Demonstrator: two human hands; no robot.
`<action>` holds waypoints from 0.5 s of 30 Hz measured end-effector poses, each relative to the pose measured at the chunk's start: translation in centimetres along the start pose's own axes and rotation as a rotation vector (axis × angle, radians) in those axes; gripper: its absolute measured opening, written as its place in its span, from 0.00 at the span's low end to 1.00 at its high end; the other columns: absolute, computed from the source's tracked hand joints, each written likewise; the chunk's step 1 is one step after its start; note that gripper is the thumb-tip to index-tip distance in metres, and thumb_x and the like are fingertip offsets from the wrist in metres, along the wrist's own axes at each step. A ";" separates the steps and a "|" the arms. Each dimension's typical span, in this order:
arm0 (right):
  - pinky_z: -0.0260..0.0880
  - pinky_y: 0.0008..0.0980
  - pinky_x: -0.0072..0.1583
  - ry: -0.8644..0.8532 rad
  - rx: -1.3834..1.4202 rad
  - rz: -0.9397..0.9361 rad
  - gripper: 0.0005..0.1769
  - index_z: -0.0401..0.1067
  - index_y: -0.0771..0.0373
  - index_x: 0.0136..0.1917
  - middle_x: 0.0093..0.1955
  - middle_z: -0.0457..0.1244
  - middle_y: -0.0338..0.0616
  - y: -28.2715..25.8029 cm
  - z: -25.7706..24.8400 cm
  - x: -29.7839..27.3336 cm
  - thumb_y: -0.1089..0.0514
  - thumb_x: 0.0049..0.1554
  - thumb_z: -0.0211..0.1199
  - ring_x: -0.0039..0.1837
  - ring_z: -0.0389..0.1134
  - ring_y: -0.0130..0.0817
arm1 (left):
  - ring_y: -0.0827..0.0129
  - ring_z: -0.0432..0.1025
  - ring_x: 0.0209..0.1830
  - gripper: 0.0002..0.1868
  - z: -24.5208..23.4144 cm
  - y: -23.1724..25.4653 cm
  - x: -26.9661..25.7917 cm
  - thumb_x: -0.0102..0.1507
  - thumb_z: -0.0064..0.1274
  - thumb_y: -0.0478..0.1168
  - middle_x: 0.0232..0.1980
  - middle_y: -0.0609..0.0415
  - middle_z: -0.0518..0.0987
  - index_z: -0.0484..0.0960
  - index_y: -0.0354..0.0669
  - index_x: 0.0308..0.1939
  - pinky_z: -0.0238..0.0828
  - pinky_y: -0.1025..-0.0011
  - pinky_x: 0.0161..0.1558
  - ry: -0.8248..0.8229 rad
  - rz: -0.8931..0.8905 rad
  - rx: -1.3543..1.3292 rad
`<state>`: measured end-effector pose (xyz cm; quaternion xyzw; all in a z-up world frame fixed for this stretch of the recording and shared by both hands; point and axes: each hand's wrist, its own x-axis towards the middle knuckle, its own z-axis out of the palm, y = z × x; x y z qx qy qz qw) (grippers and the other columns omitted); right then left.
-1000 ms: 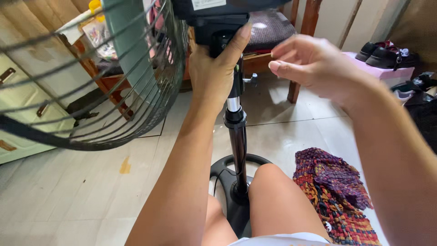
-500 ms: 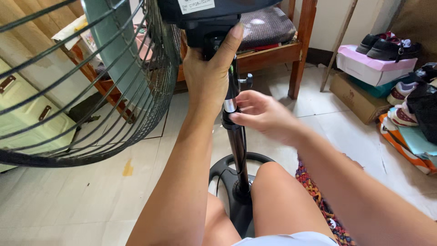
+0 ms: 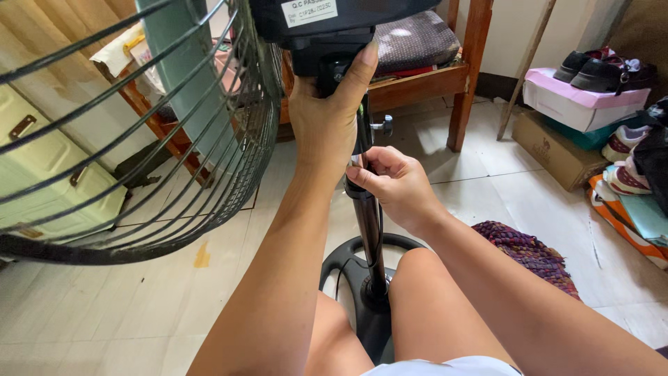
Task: The person assembles a standing electric fan by attaching the fan blades to the motor, securing the front grille, and tightening the neck joint to the base. The person handles the fan blades, motor housing, front grille, and stand components by hand.
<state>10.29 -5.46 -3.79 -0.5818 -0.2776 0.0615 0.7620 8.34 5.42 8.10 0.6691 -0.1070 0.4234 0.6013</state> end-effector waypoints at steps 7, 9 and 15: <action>0.70 0.23 0.54 -0.004 0.035 0.064 0.14 0.74 0.65 0.55 0.48 0.69 0.35 -1.8 -0.3 -0.4 0.59 0.57 0.67 0.49 0.68 0.20 | 0.77 0.76 0.39 0.30 0.0 0.2 0.0 0.57 0.65 0.61 0.40 0.58 0.85 0.86 0.38 0.47 0.74 0.76 0.44 0.021 -0.001 -0.020; 0.74 0.25 0.55 0.038 0.101 0.189 0.19 0.71 0.56 0.57 0.50 0.70 0.33 -3.6 -1.6 -0.4 0.59 0.51 0.65 0.51 0.73 0.22 | 0.77 0.76 0.40 0.30 0.0 0.2 0.0 0.57 0.65 0.61 0.41 0.58 0.85 0.86 0.38 0.47 0.74 0.76 0.44 0.020 -0.005 -0.042; 0.69 0.29 0.37 0.067 -0.117 0.213 0.27 0.70 0.64 0.44 0.34 0.67 0.47 -7.9 -4.0 2.1 0.38 0.65 0.51 0.32 0.66 0.31 | 0.76 0.73 0.35 0.29 0.0 0.4 0.0 0.58 0.65 0.61 0.36 0.58 0.82 0.88 0.37 0.43 0.71 0.76 0.38 0.001 -0.074 -0.011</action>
